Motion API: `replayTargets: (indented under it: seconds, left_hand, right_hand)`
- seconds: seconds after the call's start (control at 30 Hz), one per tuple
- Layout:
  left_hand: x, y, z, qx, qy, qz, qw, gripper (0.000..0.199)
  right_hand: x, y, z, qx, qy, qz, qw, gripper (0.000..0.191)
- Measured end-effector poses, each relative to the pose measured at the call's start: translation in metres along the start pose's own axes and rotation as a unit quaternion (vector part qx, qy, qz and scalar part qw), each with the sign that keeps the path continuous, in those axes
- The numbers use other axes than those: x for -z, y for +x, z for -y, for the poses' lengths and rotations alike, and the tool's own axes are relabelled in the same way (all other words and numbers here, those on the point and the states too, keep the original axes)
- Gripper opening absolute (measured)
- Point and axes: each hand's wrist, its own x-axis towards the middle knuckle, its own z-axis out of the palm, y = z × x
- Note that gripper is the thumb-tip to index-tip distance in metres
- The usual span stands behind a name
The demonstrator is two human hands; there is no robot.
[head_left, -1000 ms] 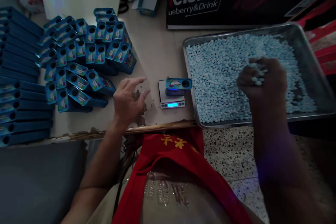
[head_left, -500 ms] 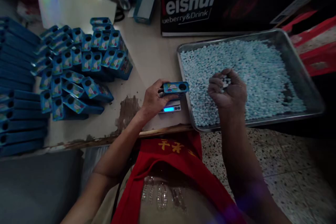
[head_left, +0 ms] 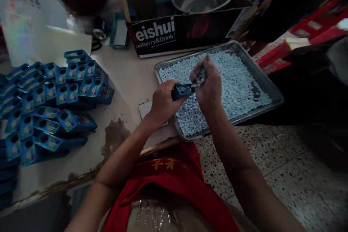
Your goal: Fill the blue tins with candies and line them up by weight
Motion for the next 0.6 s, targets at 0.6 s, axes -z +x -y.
replayTargets:
  seconds: [0.6]
  left_hand:
    - [0.013,-0.029,0.029,0.124,-0.236,-0.069,0.961,0.049]
  right_hand:
    - [0.065,0.002,-0.018,-0.182,0.121,-0.110,0.970,0.012]
